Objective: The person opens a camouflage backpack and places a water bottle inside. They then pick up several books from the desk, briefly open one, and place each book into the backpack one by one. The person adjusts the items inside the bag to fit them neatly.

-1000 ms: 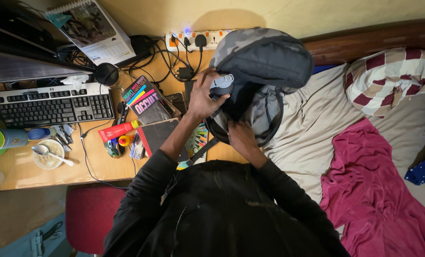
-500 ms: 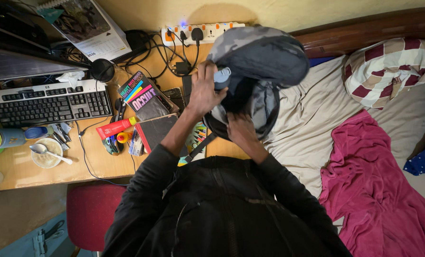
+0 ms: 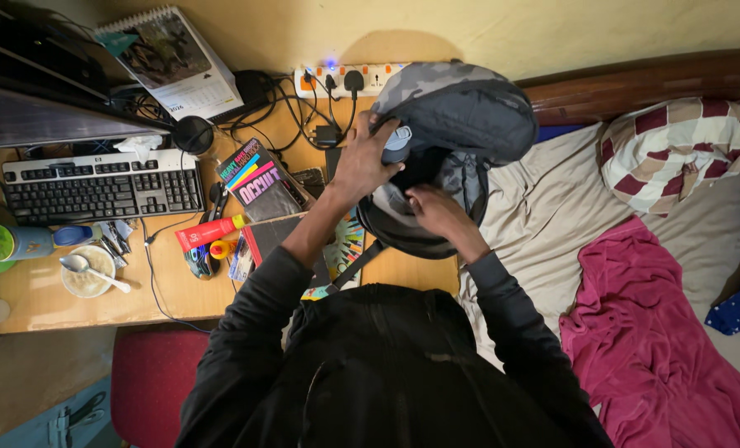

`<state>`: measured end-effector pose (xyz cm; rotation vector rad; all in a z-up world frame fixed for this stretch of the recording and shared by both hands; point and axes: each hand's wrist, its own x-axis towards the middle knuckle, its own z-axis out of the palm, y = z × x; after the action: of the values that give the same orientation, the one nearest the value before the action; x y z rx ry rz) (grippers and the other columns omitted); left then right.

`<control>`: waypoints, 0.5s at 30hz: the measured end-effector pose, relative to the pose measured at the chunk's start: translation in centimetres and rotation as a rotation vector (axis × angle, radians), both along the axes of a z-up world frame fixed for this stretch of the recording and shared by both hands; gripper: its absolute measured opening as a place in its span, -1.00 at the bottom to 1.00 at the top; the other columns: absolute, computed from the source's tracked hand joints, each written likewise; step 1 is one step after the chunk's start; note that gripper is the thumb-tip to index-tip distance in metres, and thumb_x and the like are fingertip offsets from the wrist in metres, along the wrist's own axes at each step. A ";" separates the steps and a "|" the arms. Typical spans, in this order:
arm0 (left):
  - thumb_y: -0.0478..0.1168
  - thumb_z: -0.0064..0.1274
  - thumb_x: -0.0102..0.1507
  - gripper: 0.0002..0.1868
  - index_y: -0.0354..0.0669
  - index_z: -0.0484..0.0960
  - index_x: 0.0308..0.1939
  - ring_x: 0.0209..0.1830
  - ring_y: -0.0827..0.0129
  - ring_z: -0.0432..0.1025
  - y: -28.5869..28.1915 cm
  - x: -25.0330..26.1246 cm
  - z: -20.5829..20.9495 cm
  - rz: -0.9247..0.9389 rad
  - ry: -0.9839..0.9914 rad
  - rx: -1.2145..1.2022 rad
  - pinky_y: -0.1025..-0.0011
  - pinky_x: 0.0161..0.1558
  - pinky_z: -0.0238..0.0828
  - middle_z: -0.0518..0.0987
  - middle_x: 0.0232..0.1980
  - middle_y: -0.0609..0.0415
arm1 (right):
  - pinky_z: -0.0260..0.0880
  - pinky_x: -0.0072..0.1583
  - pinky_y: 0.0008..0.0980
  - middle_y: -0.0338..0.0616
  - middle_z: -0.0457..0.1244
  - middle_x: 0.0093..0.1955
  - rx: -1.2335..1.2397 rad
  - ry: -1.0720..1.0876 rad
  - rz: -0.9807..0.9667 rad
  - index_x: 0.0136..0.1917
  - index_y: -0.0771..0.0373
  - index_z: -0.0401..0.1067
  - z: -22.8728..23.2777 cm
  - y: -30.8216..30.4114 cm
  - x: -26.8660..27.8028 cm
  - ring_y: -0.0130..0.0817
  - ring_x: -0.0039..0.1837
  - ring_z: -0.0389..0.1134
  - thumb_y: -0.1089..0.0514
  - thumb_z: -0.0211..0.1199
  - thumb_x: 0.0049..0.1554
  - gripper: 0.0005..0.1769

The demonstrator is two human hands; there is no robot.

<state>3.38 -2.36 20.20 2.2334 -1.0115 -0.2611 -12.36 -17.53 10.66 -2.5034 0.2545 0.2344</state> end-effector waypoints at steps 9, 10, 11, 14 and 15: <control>-0.20 0.45 -0.13 -0.17 -0.04 0.53 0.23 0.11 -0.20 0.28 -2.2 2.2 -0.9 0.046 0.008 -0.091 0.06 0.14 0.36 0.28 0.15 -0.20 | 0.13 0.30 0.04 0.10 0.13 0.40 -0.200 -0.087 0.088 0.38 0.23 0.24 -12.4 -5.0 6.7 0.16 0.40 0.10 0.24 0.02 0.05 -0.41; -0.21 0.45 -0.13 -0.18 -0.03 0.54 0.23 0.09 -0.19 0.28 -2.4 2.4 -0.8 0.061 0.016 -0.079 0.06 0.13 0.36 0.28 0.14 -0.20 | 0.09 0.32 0.07 0.11 0.10 0.43 -0.222 -0.108 0.101 0.42 0.24 0.21 -13.7 -4.9 6.3 0.18 0.43 0.06 0.24 0.00 0.06 -0.39; -0.22 0.45 -0.14 -0.17 -0.03 0.54 0.23 0.08 -0.19 0.28 -2.6 2.6 -0.6 0.067 0.019 -0.072 0.06 0.12 0.35 0.28 0.13 -0.20 | 0.06 0.33 0.09 0.11 0.07 0.47 -0.244 -0.129 0.123 0.45 0.24 0.18 -14.6 -4.9 6.0 0.20 0.45 0.02 0.24 -0.03 0.07 -0.36; -0.23 0.44 -0.14 -0.16 -0.02 0.53 0.24 0.03 -0.16 0.28 -2.9 2.9 0.2 0.088 0.030 -0.059 0.06 0.08 0.35 0.29 0.09 -0.19 | 0.05 0.32 0.14 0.05 0.07 0.47 -0.395 -0.037 0.073 0.45 0.25 0.20 -15.7 -4.0 6.1 0.14 0.45 0.01 0.19 -0.03 0.11 -0.39; -0.23 0.44 -0.14 -0.17 -0.02 0.53 0.24 0.01 -0.14 0.28 -2.9 2.9 0.3 0.095 0.035 -0.056 0.07 0.07 0.35 0.29 0.07 -0.18 | 0.07 0.32 0.14 0.04 0.08 0.47 -0.446 0.004 0.036 0.45 0.26 0.22 -15.5 -3.5 6.4 0.10 0.44 0.03 0.18 -0.04 0.15 -0.42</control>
<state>6.30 -5.26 20.54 2.2113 -0.8816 -0.2264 -5.99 -21.08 -4.88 -2.9509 0.2883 0.2153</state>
